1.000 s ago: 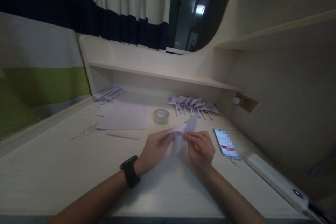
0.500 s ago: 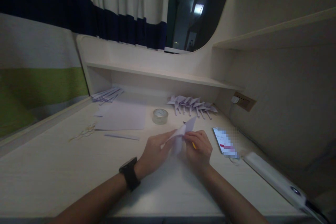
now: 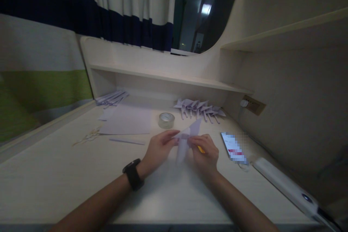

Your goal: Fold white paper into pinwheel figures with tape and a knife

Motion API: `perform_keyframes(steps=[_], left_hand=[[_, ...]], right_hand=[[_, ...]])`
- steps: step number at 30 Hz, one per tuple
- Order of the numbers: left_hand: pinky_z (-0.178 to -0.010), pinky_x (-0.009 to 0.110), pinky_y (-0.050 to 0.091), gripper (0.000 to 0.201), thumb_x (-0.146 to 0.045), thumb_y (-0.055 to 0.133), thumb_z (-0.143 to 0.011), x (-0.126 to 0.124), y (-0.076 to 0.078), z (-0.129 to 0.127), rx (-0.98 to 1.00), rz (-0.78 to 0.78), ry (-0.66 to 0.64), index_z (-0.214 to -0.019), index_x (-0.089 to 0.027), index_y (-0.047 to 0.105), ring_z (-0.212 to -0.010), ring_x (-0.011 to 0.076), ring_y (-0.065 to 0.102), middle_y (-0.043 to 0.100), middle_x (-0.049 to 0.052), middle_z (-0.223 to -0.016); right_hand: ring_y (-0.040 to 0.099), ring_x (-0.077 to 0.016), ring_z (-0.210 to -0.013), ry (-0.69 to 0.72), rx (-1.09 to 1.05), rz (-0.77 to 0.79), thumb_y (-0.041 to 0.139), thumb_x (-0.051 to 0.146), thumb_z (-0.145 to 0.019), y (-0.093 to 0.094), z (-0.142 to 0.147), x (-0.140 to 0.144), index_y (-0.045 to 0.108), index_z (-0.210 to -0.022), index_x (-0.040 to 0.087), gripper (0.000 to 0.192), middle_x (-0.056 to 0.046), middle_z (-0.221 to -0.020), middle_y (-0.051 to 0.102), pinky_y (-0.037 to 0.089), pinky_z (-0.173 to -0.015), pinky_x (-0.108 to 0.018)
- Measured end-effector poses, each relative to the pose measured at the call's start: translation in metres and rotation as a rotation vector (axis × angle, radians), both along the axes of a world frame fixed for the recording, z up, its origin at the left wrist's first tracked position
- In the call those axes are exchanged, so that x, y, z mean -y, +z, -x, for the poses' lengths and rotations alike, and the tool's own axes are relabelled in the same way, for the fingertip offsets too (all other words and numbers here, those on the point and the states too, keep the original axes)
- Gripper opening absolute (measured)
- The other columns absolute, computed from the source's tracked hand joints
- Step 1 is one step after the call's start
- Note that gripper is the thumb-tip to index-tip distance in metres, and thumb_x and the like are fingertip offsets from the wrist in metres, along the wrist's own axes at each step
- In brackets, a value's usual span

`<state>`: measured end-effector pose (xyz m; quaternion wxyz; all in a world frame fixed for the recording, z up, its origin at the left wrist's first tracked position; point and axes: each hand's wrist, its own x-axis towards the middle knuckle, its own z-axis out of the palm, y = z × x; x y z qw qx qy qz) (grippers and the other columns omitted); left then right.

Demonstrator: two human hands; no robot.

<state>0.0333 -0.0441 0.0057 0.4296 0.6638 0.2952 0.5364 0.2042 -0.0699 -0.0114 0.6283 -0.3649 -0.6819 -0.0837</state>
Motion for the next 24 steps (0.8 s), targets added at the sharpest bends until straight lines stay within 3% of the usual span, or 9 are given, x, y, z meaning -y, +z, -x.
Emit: perform_keyframes(steps=[7, 12, 18, 24], left_hand=[[-0.061, 0.024, 0.052, 0.011, -0.013, 0.059, -0.071, -0.004, 0.002, 0.001, -0.078, 0.044, 0.025, -0.078, -0.014, 0.068, -0.064, 0.014, 0.062, 0.07, 0.002, -0.075], [-0.053, 0.022, 0.046, 0.015, -0.022, 0.05, -0.081, -0.011, -0.009, 0.001, -0.193, 0.007, -0.005, -0.073, -0.014, 0.061, -0.059, 0.0127, 0.057, 0.064, 0.002, -0.07], [-0.074, 0.03, 0.045, 0.022, -0.021, 0.038, -0.089, -0.01, -0.021, -0.004, -0.327, -0.096, -0.026, -0.084, -0.016, 0.058, -0.078, 0.0174, 0.058, 0.062, 0.004, -0.078], [-0.075, 0.03, 0.044, 0.027, -0.023, 0.031, -0.092, -0.006, -0.017, -0.004, -0.398, -0.087, -0.009, -0.081, -0.017, 0.055, -0.077, 0.0178, 0.056, 0.06, 0.003, -0.076]], right_hand=[[0.06, -0.0177, -0.073, 0.09, 0.028, 0.061, 0.062, 0.004, -0.076, 0.002, 0.001, 0.004, 0.07, -0.079, 0.024, 0.022, -0.002, -0.078, 0.07, 0.048, -0.066, -0.035], [0.06, -0.0177, -0.074, 0.122, 0.025, 0.096, 0.062, 0.004, -0.076, 0.002, 0.002, 0.004, 0.071, -0.08, 0.025, 0.023, -0.001, -0.078, 0.07, 0.048, -0.067, -0.035], [0.06, -0.0177, -0.075, 0.063, -0.01, 0.084, 0.064, 0.005, -0.076, -0.006, 0.006, 0.002, 0.071, -0.082, 0.025, 0.022, -0.002, -0.079, 0.07, 0.047, -0.069, -0.035], [0.06, -0.0176, -0.073, 0.043, 0.024, 0.101, 0.062, 0.006, -0.077, -0.007, 0.008, 0.002, 0.071, -0.079, 0.024, 0.02, -0.002, -0.077, 0.07, 0.047, -0.069, -0.035]])
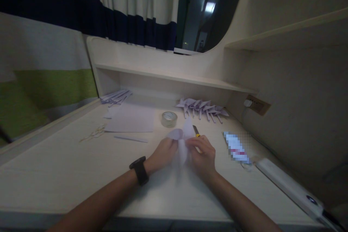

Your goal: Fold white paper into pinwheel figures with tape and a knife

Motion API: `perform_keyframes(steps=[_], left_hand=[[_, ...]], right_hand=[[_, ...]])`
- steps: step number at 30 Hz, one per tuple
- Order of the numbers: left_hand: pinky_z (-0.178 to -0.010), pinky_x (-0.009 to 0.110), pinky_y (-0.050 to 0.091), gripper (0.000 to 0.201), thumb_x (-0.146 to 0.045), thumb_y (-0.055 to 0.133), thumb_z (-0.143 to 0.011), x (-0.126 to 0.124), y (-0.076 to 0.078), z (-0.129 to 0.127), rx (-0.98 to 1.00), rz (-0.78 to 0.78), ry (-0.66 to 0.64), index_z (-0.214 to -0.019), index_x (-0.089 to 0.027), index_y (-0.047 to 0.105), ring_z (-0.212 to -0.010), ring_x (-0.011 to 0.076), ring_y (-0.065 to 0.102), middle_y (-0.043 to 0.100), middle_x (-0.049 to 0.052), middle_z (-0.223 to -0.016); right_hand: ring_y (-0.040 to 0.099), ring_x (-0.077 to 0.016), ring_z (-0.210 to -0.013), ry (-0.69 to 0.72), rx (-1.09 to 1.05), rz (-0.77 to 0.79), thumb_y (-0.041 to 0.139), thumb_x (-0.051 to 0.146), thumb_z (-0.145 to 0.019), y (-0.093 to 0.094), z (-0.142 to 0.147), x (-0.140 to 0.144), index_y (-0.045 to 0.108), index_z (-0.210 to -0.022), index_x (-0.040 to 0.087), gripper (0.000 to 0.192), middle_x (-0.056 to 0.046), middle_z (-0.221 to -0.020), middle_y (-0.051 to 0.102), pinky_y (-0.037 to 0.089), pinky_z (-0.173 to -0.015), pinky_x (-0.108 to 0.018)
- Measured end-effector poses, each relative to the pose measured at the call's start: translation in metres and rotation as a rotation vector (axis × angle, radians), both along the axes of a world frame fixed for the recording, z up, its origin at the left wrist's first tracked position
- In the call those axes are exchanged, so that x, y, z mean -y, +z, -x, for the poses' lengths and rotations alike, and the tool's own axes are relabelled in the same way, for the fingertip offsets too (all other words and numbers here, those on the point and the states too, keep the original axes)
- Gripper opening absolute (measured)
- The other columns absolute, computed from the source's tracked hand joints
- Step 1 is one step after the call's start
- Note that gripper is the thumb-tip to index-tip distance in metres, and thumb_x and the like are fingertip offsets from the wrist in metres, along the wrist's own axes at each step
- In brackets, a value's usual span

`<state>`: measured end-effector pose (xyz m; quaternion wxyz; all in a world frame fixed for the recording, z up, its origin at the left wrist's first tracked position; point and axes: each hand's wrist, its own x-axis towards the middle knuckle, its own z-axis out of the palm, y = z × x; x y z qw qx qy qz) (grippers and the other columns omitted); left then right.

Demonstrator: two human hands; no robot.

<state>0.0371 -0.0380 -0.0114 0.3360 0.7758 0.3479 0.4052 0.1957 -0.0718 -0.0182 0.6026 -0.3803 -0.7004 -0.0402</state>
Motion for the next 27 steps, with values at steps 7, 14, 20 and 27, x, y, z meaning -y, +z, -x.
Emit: perform_keyframes(steps=[7, 14, 20, 27], left_hand=[[-0.083, 0.032, 0.042, 0.024, -0.017, 0.034, -0.09, 0.0043, 0.0, -0.0004, 0.06, -0.055, -0.089, -0.095, -0.017, 0.057, -0.09, 0.0192, 0.056, 0.063, 0.005, -0.091], [-0.066, 0.026, 0.043, 0.024, -0.034, 0.037, -0.092, -0.0021, -0.0028, -0.0023, 0.161, 0.149, -0.082, -0.087, -0.016, 0.054, -0.07, 0.015, 0.051, 0.056, 0.001, -0.075], [-0.058, 0.024, 0.039, 0.027, -0.038, 0.041, -0.089, -0.003, -0.0029, -0.0023, 0.158, 0.164, -0.137, -0.074, -0.017, 0.048, -0.064, 0.013, 0.046, 0.049, -0.001, -0.069], [-0.047, 0.023, 0.03, 0.028, -0.04, 0.038, -0.088, 0.0018, 0.0015, -0.0046, 0.211, 0.31, -0.178, -0.071, -0.018, 0.045, -0.049, 0.0103, 0.036, 0.04, -0.005, -0.057]], right_hand=[[0.06, -0.0174, -0.07, 0.015, 0.046, -0.009, 0.06, 0.006, -0.078, 0.0028, 0.0027, 0.0019, 0.071, -0.081, 0.024, 0.022, -0.002, -0.077, 0.071, 0.047, -0.067, -0.035], [0.06, -0.0198, -0.075, -0.042, 0.077, -0.054, 0.064, 0.009, -0.076, 0.0059, -0.002, 0.0031, 0.07, -0.092, 0.024, 0.022, -0.005, -0.084, 0.07, 0.048, -0.068, -0.037], [0.056, -0.0199, -0.074, -0.048, 0.131, -0.09, 0.063, 0.009, -0.076, 0.0034, -0.0043, 0.0025, 0.068, -0.086, 0.024, 0.019, -0.004, -0.08, 0.068, 0.047, -0.065, -0.037], [0.055, -0.0203, -0.076, -0.026, 0.21, -0.062, 0.061, 0.011, -0.078, 0.0062, -0.0048, 0.0035, 0.067, -0.087, 0.023, 0.016, -0.005, -0.083, 0.066, 0.047, -0.068, -0.038]])
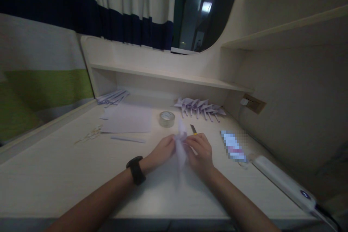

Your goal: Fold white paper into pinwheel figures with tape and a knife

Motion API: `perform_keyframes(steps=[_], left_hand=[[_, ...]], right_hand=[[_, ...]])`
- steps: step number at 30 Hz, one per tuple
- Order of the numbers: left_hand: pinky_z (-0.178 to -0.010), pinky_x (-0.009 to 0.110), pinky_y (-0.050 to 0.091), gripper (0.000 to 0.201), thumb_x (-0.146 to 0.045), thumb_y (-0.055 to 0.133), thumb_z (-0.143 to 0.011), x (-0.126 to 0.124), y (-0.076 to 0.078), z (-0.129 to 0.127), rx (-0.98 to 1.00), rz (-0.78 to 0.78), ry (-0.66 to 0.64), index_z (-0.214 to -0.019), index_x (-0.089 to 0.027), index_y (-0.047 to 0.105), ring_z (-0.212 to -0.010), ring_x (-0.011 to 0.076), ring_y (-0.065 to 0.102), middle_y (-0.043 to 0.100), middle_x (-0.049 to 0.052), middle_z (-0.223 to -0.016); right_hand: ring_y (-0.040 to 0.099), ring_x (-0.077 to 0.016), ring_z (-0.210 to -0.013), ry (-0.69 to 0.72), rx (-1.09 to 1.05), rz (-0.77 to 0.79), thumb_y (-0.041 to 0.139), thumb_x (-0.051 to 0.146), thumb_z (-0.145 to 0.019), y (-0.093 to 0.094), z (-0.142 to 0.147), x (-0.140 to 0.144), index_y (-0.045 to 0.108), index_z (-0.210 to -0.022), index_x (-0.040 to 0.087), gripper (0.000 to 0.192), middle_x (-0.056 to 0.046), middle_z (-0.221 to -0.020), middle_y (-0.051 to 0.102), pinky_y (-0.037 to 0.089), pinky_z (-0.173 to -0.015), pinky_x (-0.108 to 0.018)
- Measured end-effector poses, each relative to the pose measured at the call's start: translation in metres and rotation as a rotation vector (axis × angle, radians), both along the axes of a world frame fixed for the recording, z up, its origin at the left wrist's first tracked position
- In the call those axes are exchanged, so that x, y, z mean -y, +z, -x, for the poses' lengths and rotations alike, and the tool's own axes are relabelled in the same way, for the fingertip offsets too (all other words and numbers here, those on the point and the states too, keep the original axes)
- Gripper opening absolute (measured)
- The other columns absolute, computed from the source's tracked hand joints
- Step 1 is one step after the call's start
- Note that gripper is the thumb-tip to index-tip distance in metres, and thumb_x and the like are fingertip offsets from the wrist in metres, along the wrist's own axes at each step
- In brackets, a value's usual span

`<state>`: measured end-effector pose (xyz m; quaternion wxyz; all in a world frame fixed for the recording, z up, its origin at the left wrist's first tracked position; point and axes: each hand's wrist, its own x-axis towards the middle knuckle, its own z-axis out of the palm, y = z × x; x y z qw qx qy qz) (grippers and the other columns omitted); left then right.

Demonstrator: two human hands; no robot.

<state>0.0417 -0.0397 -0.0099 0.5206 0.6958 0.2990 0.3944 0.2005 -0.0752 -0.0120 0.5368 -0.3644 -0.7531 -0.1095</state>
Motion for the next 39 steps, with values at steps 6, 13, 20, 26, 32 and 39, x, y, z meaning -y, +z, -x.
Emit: perform_keyframes(steps=[6, 13, 20, 26, 32, 39], left_hand=[[-0.065, 0.027, 0.041, 0.033, -0.042, 0.039, -0.09, -0.004, 0.002, 0.003, -0.075, -0.134, 0.051, -0.072, -0.016, 0.051, -0.07, 0.0157, 0.05, 0.055, 0.003, -0.073], [-0.06, 0.025, 0.038, 0.032, -0.04, 0.038, -0.091, -0.002, 0.002, 0.004, -0.131, -0.223, 0.128, -0.068, -0.018, 0.044, -0.066, 0.0138, 0.046, 0.047, -0.002, -0.066], [-0.062, 0.026, 0.035, 0.025, -0.035, 0.036, -0.093, 0.002, 0.0, 0.006, -0.185, -0.354, 0.167, -0.076, -0.019, 0.044, -0.068, 0.0151, 0.048, 0.05, -0.001, -0.071], [-0.06, 0.026, 0.034, 0.021, -0.03, 0.039, -0.091, 0.003, 0.003, 0.007, -0.205, -0.388, 0.217, -0.074, -0.019, 0.045, -0.067, 0.0152, 0.049, 0.052, -0.001, -0.07], [-0.059, 0.026, 0.033, 0.022, -0.031, 0.039, -0.092, 0.002, 0.004, 0.01, -0.242, -0.43, 0.211, -0.076, -0.018, 0.047, -0.065, 0.0152, 0.05, 0.054, -0.001, -0.069], [-0.059, 0.027, 0.033, 0.02, -0.029, 0.036, -0.094, 0.01, 0.009, 0.013, -0.418, -0.607, 0.287, -0.081, -0.019, 0.049, -0.066, 0.0174, 0.052, 0.055, 0.002, -0.073]], right_hand=[[0.053, -0.02, -0.077, -0.014, 0.008, 0.008, 0.058, 0.011, -0.079, 0.001, 0.001, 0.0, 0.066, -0.089, 0.022, 0.017, -0.005, -0.082, 0.064, 0.046, -0.068, -0.037], [0.052, -0.0209, -0.078, -0.022, 0.005, 0.12, 0.053, 0.014, -0.079, -0.001, -0.001, -0.004, 0.061, -0.081, 0.02, 0.01, -0.005, -0.08, 0.059, 0.043, -0.069, -0.036], [0.054, -0.0186, -0.074, 0.033, -0.107, 0.216, 0.057, 0.015, -0.08, 0.003, 0.0, -0.004, 0.063, -0.077, 0.021, 0.009, -0.003, -0.074, 0.061, 0.043, -0.067, -0.032], [0.053, -0.0167, -0.07, 0.08, -0.157, 0.265, 0.057, 0.013, -0.078, 0.007, 0.0, -0.006, 0.065, -0.076, 0.021, 0.011, -0.002, -0.073, 0.061, 0.043, -0.064, -0.03], [0.053, -0.0141, -0.063, 0.157, -0.274, 0.356, 0.06, 0.015, -0.074, 0.004, -0.003, -0.012, 0.067, -0.071, 0.02, 0.009, -0.001, -0.068, 0.061, 0.044, -0.059, -0.026], [0.055, -0.0145, -0.058, 0.252, -0.443, 0.556, 0.066, 0.023, -0.071, -0.007, -0.009, -0.019, 0.071, -0.069, 0.019, 0.007, -0.002, -0.066, 0.064, 0.045, -0.054, -0.026]])
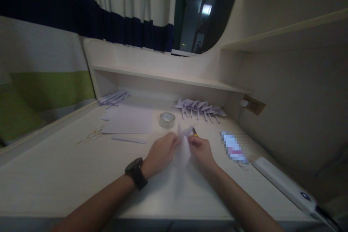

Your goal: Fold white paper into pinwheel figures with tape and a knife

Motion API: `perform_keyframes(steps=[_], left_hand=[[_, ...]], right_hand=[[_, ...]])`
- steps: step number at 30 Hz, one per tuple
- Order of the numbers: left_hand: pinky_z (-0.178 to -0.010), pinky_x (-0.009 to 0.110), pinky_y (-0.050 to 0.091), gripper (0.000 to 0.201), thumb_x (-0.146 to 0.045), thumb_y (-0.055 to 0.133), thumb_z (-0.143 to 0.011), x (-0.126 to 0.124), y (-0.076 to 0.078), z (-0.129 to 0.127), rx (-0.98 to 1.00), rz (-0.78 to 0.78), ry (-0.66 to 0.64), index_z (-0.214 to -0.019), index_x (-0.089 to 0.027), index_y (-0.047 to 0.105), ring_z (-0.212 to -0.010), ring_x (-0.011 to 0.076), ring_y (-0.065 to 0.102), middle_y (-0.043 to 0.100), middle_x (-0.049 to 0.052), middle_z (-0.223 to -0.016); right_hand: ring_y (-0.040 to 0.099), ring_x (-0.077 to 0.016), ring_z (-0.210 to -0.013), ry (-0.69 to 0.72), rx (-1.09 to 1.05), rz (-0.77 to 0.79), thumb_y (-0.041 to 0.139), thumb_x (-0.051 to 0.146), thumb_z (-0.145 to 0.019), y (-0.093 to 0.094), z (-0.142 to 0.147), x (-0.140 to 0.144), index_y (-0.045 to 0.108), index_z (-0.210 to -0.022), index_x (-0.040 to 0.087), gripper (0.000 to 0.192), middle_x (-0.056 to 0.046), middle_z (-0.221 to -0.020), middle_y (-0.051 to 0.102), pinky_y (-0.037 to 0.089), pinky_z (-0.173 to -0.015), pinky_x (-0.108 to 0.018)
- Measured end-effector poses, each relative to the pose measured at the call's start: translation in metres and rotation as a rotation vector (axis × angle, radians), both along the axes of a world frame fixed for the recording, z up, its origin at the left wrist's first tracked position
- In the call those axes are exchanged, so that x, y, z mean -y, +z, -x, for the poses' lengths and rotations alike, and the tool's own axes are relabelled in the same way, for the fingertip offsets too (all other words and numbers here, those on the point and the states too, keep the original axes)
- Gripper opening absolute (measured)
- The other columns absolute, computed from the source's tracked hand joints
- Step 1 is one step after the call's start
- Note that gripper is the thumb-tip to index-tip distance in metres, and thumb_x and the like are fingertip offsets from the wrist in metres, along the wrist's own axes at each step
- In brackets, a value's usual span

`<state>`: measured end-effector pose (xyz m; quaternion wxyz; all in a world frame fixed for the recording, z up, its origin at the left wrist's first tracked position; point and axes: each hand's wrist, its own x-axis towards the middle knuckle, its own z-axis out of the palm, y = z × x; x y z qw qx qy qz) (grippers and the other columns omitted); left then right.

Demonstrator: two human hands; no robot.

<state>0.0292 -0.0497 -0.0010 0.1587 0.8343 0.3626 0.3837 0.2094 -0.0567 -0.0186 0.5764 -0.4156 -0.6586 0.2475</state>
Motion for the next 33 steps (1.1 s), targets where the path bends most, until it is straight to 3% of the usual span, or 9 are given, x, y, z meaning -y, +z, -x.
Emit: perform_keyframes(steps=[4, 9, 14, 18, 22, 27, 33], left_hand=[[-0.061, 0.028, 0.034, 0.02, -0.029, 0.036, -0.094, 0.003, 0.002, 0.0, -0.091, -0.064, 0.014, -0.083, -0.019, 0.05, -0.068, 0.0178, 0.053, 0.057, 0.003, -0.076], [-0.06, 0.027, 0.035, 0.025, -0.036, 0.037, -0.094, 0.005, 0.013, 0.004, -0.001, -0.032, 0.017, -0.083, -0.018, 0.052, -0.068, 0.0164, 0.053, 0.058, 0.002, -0.077], [-0.059, 0.027, 0.034, 0.03, -0.037, 0.034, -0.095, -0.005, 0.026, 0.031, 0.039, -0.091, 0.157, -0.077, -0.018, 0.049, -0.063, 0.0149, 0.049, 0.053, 0.0, -0.068], [-0.064, 0.027, 0.037, 0.029, -0.033, 0.036, -0.095, -0.007, 0.027, 0.059, -0.031, -0.163, 0.154, -0.077, -0.017, 0.053, -0.067, 0.0147, 0.051, 0.056, 0.001, -0.072], [-0.069, 0.028, 0.04, 0.021, -0.031, 0.041, -0.092, -0.012, 0.02, 0.092, -0.188, -0.204, 0.147, -0.087, -0.017, 0.056, -0.072, 0.0154, 0.053, 0.059, 0.003, -0.08], [-0.08, 0.033, 0.041, 0.02, -0.022, 0.044, -0.088, -0.029, 0.005, 0.134, -0.582, -0.177, 0.098, -0.094, -0.018, 0.062, -0.092, 0.0215, 0.056, 0.064, 0.008, -0.1], [-0.075, 0.034, 0.038, 0.025, -0.009, 0.041, -0.085, -0.027, 0.001, 0.133, -0.777, -0.182, 0.135, -0.09, -0.018, 0.063, -0.087, 0.022, 0.057, 0.063, 0.009, -0.094]], right_hand=[[0.057, -0.0162, -0.054, 0.003, -0.167, 0.186, 0.072, 0.03, -0.067, -0.01, 0.0, -0.003, 0.071, -0.068, 0.018, 0.012, -0.001, -0.06, 0.065, 0.046, -0.049, -0.026], [0.063, -0.0197, -0.063, 0.053, -0.339, 0.277, 0.076, 0.033, -0.062, -0.012, 0.002, -0.008, 0.073, -0.071, 0.017, 0.019, -0.004, -0.067, 0.069, 0.05, -0.057, -0.029], [0.065, -0.0218, -0.067, 0.11, -0.49, 0.384, 0.079, 0.033, -0.055, -0.003, 0.004, -0.004, 0.072, -0.068, 0.017, 0.022, -0.005, -0.07, 0.071, 0.051, -0.063, -0.032], [0.064, -0.0188, -0.059, 0.169, -0.582, 0.493, 0.079, 0.022, -0.052, 0.003, 0.008, 0.003, 0.071, -0.065, 0.018, 0.016, -0.003, -0.065, 0.07, 0.051, -0.061, -0.03], [0.064, -0.018, -0.057, 0.195, -0.619, 0.552, 0.074, 0.013, -0.05, 0.005, 0.009, 0.004, 0.072, -0.066, 0.018, 0.017, -0.003, -0.064, 0.07, 0.051, -0.06, -0.028], [0.063, -0.0171, -0.054, 0.218, -0.641, 0.543, 0.068, 0.007, -0.047, 0.005, 0.006, 0.001, 0.073, -0.07, 0.017, 0.025, -0.004, -0.064, 0.071, 0.05, -0.055, -0.027], [0.064, -0.0193, -0.056, 0.221, -0.632, 0.528, 0.068, 0.009, -0.049, 0.008, 0.005, 0.003, 0.072, -0.067, 0.017, 0.021, -0.005, -0.063, 0.07, 0.051, -0.055, -0.028]])
